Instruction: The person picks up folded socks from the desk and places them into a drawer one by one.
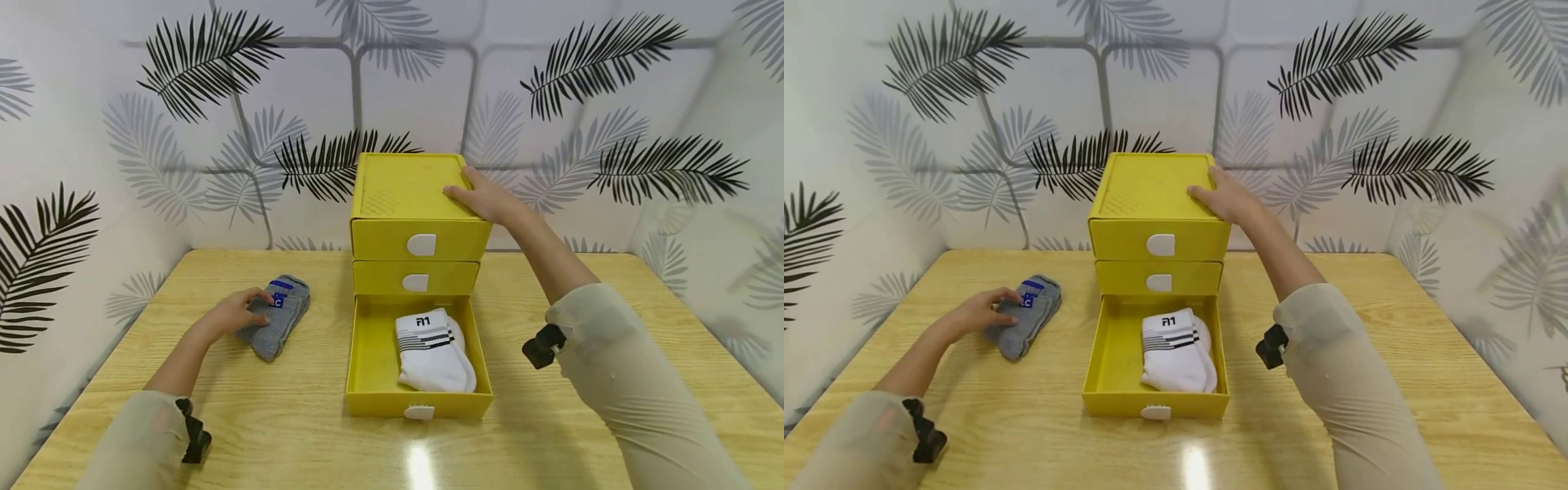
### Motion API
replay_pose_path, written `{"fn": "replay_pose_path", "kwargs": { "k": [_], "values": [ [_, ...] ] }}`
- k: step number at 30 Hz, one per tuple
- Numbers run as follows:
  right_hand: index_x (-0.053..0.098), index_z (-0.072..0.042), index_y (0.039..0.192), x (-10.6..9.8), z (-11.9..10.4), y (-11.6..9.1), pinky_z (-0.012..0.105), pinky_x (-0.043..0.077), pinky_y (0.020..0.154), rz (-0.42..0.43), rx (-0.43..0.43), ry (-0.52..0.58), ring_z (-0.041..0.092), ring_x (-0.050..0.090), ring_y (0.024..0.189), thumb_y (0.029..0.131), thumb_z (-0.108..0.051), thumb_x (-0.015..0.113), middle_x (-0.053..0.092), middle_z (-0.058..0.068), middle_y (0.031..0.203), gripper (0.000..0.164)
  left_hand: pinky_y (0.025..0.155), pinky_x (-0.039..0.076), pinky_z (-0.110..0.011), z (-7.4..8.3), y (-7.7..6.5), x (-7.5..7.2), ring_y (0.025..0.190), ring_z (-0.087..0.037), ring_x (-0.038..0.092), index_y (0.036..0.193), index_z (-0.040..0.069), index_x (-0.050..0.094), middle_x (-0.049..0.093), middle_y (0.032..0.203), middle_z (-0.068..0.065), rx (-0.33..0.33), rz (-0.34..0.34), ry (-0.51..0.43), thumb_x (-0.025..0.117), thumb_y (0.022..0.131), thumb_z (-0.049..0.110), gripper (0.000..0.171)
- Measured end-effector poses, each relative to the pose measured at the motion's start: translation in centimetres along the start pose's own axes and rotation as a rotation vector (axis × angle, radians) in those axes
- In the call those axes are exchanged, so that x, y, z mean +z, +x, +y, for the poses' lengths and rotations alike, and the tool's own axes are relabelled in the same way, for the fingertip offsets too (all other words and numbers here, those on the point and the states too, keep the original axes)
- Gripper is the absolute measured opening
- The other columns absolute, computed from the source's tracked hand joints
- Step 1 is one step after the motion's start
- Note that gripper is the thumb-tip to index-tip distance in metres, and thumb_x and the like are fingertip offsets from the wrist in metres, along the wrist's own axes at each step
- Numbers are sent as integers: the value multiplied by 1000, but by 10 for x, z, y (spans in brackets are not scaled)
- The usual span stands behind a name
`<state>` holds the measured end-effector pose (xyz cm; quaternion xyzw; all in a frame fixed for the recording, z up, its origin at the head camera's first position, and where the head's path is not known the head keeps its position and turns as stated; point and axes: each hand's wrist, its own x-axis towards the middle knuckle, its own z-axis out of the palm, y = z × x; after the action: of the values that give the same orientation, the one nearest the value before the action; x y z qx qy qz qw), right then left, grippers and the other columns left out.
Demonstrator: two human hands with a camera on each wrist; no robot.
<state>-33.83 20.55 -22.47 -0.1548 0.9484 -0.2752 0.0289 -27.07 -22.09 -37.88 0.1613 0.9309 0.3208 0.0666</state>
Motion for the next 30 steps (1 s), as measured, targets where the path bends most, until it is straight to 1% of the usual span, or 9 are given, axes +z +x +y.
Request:
{"fn": "replay_pose_path", "kwargs": {
  "k": [2,4,11,13,16,19,23,26,30],
  "values": [
    [1,5,144,0,0,0,41,5,108,4,-1,2,32,4,136,97,-40,36,4,23,149,74,92,30,-59,-1,1,-1,118,-55,29,107,-6,53,37,126,-39,23,-34,-9,67,82,5,31],
    [0,5,144,-1,0,-1,41,5,108,6,1,3,32,4,136,97,-40,36,3,23,149,74,93,30,-58,-1,2,0,118,-53,32,106,-5,53,39,125,-38,53,-37,22,69,82,7,32],
    [1,5,145,-2,0,-1,40,4,108,5,1,-12,31,2,136,97,-41,35,2,22,149,74,94,29,-57,0,6,0,120,-51,30,108,-6,53,38,127,-36,16,-69,-42,69,81,5,33],
    [1,5,145,-1,0,-1,40,4,108,6,-1,-15,31,2,136,97,-41,35,3,22,149,74,93,31,-54,-3,5,-1,120,-48,30,111,-5,54,38,128,-33,18,-99,-104,68,82,6,33],
    [1,5,145,0,0,0,41,4,108,5,2,-13,31,3,136,97,-41,35,3,22,149,74,92,36,-48,-7,3,-3,123,-45,28,118,-5,55,36,133,-29,23,-166,-237,65,85,6,37],
    [1,5,145,0,0,0,41,4,108,5,5,-16,31,2,136,97,-40,35,3,22,150,74,90,40,-42,-10,0,-5,126,-42,27,125,-6,52,28,140,-29,-16,-252,-381,62,88,8,41],
    [2,5,144,0,-2,-1,40,3,108,3,4,-18,31,2,136,97,-41,35,2,21,150,74,93,38,-39,-12,-1,-6,128,-39,25,131,-6,46,18,145,-27,-87,-332,-527,60,90,12,47],
    [2,5,144,0,-2,-1,40,3,108,4,7,-18,30,2,136,97,-41,35,2,21,150,74,92,39,-38,-13,-1,-6,129,-38,24,134,-5,43,12,148,-24,-109,-359,-618,60,89,12,51],
    [2,5,145,1,-2,-2,40,3,108,7,6,-17,31,2,136,97,-40,35,3,21,150,73,89,42,-34,-12,-2,-4,130,-40,18,135,-3,42,4,149,-23,-104,-402,-675,62,87,8,53]
  ]
}}
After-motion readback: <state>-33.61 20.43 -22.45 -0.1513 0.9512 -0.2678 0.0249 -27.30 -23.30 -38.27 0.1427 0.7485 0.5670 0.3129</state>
